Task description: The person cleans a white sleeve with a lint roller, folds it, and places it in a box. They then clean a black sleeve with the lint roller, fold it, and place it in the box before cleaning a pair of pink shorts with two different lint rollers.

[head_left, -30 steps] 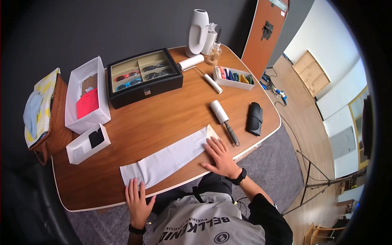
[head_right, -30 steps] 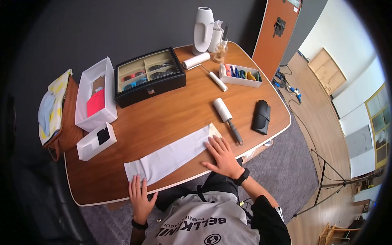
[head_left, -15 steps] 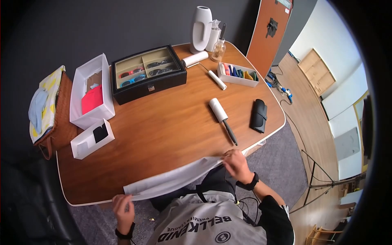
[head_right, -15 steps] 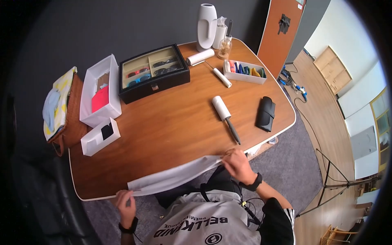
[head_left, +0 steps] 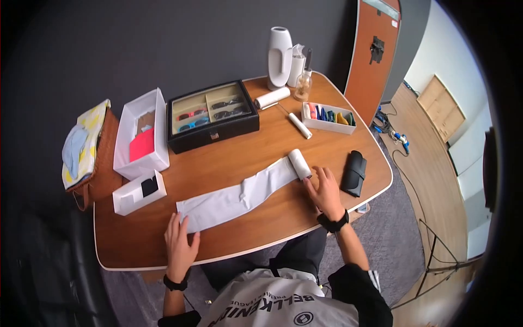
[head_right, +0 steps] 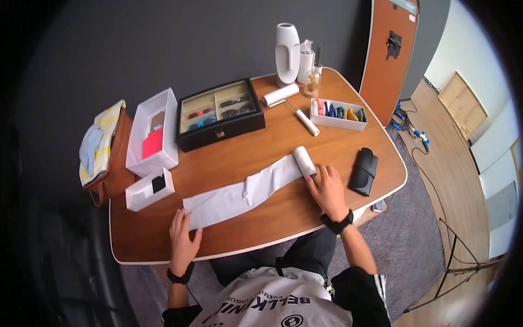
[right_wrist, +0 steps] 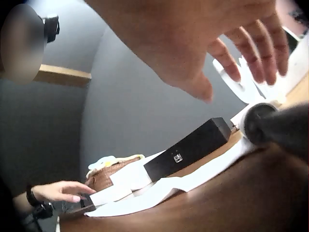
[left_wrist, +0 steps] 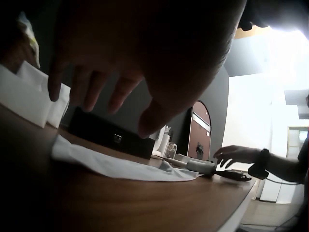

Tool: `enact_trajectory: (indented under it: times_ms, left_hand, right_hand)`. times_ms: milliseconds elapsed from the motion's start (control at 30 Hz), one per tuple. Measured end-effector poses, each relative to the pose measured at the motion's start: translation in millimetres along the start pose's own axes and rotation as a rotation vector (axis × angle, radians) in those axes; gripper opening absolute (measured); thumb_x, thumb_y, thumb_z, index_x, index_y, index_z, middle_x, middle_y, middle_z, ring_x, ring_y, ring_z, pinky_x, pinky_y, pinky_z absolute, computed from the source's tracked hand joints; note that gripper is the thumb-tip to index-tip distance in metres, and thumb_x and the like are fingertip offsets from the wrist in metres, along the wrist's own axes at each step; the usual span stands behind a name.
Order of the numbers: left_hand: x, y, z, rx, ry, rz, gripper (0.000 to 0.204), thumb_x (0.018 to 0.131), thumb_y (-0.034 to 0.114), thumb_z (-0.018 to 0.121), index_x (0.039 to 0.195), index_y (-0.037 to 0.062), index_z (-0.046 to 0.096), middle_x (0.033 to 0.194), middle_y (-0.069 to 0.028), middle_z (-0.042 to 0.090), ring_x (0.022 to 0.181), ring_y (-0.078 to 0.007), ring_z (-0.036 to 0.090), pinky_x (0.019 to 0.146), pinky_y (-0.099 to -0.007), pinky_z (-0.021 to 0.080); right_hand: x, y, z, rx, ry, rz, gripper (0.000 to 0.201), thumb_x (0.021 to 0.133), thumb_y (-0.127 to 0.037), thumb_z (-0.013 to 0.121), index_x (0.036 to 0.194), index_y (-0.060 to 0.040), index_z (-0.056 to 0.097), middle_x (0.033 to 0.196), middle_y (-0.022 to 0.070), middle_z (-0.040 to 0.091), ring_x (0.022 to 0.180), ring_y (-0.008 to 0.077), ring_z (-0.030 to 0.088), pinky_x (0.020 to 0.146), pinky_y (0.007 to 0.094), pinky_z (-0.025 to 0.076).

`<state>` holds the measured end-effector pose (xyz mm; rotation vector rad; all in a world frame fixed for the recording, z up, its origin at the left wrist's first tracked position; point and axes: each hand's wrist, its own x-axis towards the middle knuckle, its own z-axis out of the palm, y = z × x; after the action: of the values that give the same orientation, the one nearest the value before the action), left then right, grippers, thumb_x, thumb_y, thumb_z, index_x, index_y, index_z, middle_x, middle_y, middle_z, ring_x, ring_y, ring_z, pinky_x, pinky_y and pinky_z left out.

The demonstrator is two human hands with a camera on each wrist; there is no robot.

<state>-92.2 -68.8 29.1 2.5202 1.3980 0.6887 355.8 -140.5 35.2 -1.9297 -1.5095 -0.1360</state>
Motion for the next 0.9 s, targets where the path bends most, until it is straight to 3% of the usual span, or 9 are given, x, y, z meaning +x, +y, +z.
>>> enact_trajectory:
  times_ms: [33, 133, 267, 333, 467, 533, 633, 800, 900]
  left_hand:
    - [-5.6, 7.4, 8.9, -0.003, -0.015, 0.007, 0.057, 0.096, 0.022, 0.071, 0.145, 0.0, 0.054, 0.159, -0.0242, 0.044, 0.149, -0.045, 0.038, 0.119, -0.0561, 0.034]
    - [-11.7, 27.5, 28.7, 0.01, -0.109, 0.003, 0.06, 0.1, 0.03, 0.068, 0.149, 0.0002, 0.051, 0.162, -0.0256, 0.04, 0.153, -0.0446, 0.032, 0.122, -0.0587, 0.028]
    - [-12.8, 30.9, 50.0, 0.081, -0.159, -0.016, 0.063, 0.102, 0.034, 0.064, 0.152, 0.0009, 0.047, 0.165, -0.0269, 0.034, 0.155, -0.0457, 0.027, 0.124, -0.0602, 0.024]
    - [-14.6, 29.9, 51.7, 0.076, -0.16, -0.032, 0.062, 0.102, 0.034, 0.064, 0.152, 0.001, 0.047, 0.165, -0.0273, 0.034, 0.155, -0.0459, 0.027, 0.124, -0.0603, 0.023]
    - [-18.7, 29.6, 46.1, 0.066, -0.127, -0.059, 0.058, 0.104, 0.032, 0.062, 0.151, 0.0008, 0.048, 0.165, -0.0278, 0.033, 0.155, -0.0468, 0.026, 0.125, -0.0609, 0.024]
    - [-18.4, 26.7, 44.4, 0.054, -0.091, -0.042, 0.057, 0.104, 0.031, 0.062, 0.15, 0.0002, 0.049, 0.166, -0.0278, 0.033, 0.155, -0.0474, 0.027, 0.125, -0.0615, 0.024]
    - [-18.7, 19.6, 44.9, 0.014, -0.088, -0.067, 0.056, 0.106, 0.03, 0.06, 0.153, 0.002, 0.049, 0.168, -0.0256, 0.031, 0.156, -0.0456, 0.025, 0.126, -0.0578, 0.022]
    - [-18.6, 14.2, 48.2, 0.051, -0.117, -0.084, 0.056, 0.106, 0.031, 0.059, 0.154, 0.0031, 0.048, 0.169, -0.0253, 0.03, 0.156, -0.0456, 0.025, 0.126, -0.0583, 0.022]
    - [-22.1, 13.3, 50.1, 0.057, -0.117, -0.098, 0.056, 0.107, 0.032, 0.058, 0.155, 0.0037, 0.047, 0.169, -0.0249, 0.029, 0.157, -0.0452, 0.024, 0.126, -0.0586, 0.021]
  right_hand:
    - [-14.8, 0.9, 0.5, -0.023, -0.059, 0.125, 0.037, 0.097, -0.024, 0.071, 0.126, -0.0022, 0.063, 0.107, 0.0218, 0.065, 0.102, 0.044, 0.063, 0.086, 0.0497, 0.054]
    - [-43.5, -0.7, 0.7, -0.059, -0.194, 0.24, 0.037, 0.097, -0.024, 0.07, 0.126, -0.002, 0.061, 0.105, 0.0223, 0.066, 0.1, 0.0443, 0.065, 0.083, 0.051, 0.054]
    - [-60.9, 17.2, 16.0, -0.083, -0.139, 0.219, 0.033, 0.099, -0.023, 0.067, 0.123, -0.0021, 0.06, 0.1, 0.0242, 0.069, 0.093, 0.0461, 0.067, 0.079, 0.053, 0.054]
    - [-58.1, 20.6, 14.1, -0.095, -0.226, 0.338, 0.026, 0.102, -0.021, 0.063, 0.12, -0.0015, 0.059, 0.097, 0.0281, 0.069, 0.088, 0.0483, 0.067, 0.077, 0.0545, 0.053]
    - [-67.5, 15.3, 5.2, 0.061, -0.186, 0.354, 0.025, 0.104, -0.017, 0.061, 0.123, -0.0004, 0.058, 0.094, 0.0307, 0.068, 0.086, 0.0512, 0.066, 0.073, 0.0557, 0.052]
    - [-75.3, 3.1, 4.9, 0.159, -0.075, 0.278, 0.027, 0.104, -0.014, 0.06, 0.127, -0.0004, 0.058, 0.091, 0.0312, 0.068, 0.085, 0.0519, 0.067, 0.071, 0.0556, 0.051]
    - [-81.4, -17.3, 11.8, 0.179, -0.045, 0.218, 0.03, 0.103, -0.012, 0.061, 0.131, -0.0008, 0.057, 0.088, 0.0304, 0.068, 0.081, 0.0522, 0.067, 0.069, 0.0552, 0.051]
    - [-76.7, -26.1, 25.9, 0.078, -0.177, 0.238, 0.035, 0.102, -0.014, 0.059, 0.135, -0.0034, 0.056, 0.09, 0.0311, 0.069, 0.08, 0.0512, 0.068, 0.069, 0.0579, 0.053]
    - [-81.4, -26.1, 25.0, 0.019, -0.128, 0.255, 0.038, 0.102, -0.014, 0.06, 0.138, -0.0033, 0.055, 0.088, 0.031, 0.07, 0.078, 0.0511, 0.068, 0.067, 0.0578, 0.053]
